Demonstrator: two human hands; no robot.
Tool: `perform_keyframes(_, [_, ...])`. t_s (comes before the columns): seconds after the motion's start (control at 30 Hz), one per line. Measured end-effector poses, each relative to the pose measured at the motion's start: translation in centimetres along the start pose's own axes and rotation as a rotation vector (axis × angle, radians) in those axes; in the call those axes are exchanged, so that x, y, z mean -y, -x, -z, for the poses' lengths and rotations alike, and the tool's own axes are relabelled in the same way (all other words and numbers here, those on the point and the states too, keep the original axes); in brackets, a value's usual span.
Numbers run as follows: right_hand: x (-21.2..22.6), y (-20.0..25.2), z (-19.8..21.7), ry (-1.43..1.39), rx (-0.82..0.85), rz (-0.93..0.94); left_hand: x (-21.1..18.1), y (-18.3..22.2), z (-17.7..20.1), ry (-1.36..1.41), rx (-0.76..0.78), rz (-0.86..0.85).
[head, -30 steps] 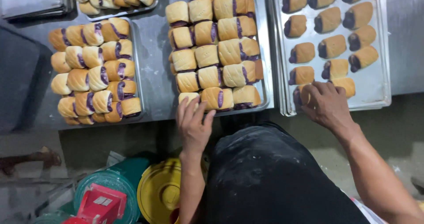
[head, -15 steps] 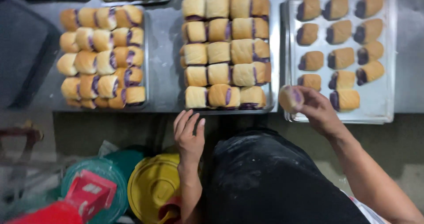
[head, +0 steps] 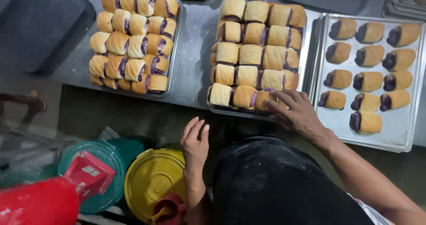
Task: Organizing and transferring trays of bread and individual bread rolls on a bakery production table.
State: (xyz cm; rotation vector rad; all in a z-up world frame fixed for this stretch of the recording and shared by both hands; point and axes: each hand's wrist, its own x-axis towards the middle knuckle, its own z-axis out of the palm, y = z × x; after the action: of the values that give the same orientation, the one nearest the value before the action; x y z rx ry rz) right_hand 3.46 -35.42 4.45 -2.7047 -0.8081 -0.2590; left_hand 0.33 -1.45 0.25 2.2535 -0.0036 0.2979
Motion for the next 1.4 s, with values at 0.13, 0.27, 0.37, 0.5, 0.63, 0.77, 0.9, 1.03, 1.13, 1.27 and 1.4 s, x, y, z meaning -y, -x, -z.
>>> perform_keyframes(0.13, [0.7, -0.7, 0.2, 0.073, 0.013, -0.053, 1.0, -0.4, 0.2, 0.04, 0.031, 0.139])
perform_keyframes(0.27, [0.7, 0.4, 0.6, -0.111, -0.186, -0.074, 4.1, -3.0, -1.8, 0.18, 0.035, 0.241])
perform_keyframes(0.37, [-1.7, 4.0, -2.7, -0.297, -0.338, -0.391, 8.9, -4.9, -4.9, 0.143, 0.14, 0.364])
perform_keyframes(0.5, [-5.3, 7.4, -7.1, -0.661, -0.411, -0.935, 16.2, -6.3, -11.5, 0.16, 0.121, 0.048])
perform_keyframes(0.63, [-5.9, 8.0, -9.2, -0.997, -0.294, -1.321, 14.8, -8.0, -11.8, 0.131, 0.273, 0.044])
perform_keyframes(0.77, [-6.0, 7.5, -11.2, -1.249, -0.367, -1.245, 13.6, -9.4, -11.0, 0.356, 0.408, 0.331])
perform_keyframes(0.9, [-3.7, 5.7, -8.5, -0.938, -0.222, -1.352, 15.8, -9.9, -13.3, 0.561, 0.45, 0.538])
perform_keyframes(1.03, [-5.3, 6.4, -10.1, -0.951, -0.261, -1.304, 14.0, -10.5, -11.6, 0.38, 0.495, 0.56])
perform_keyframes(1.13, [-6.2, 6.2, -10.8, -1.041, -0.33, -1.403, 13.3, -10.8, -11.5, 0.37, 0.46, 0.576])
perform_keyframes(1.27, [-8.2, 7.4, -11.9, -1.057, -0.305, -1.421, 12.3, -10.4, -11.5, 0.25, 0.382, 0.473])
perform_keyframes(1.4, [-7.6, 5.5, -12.1, -1.155, -0.366, -1.408, 15.3, -10.7, -13.1, 0.302, 0.421, 0.553])
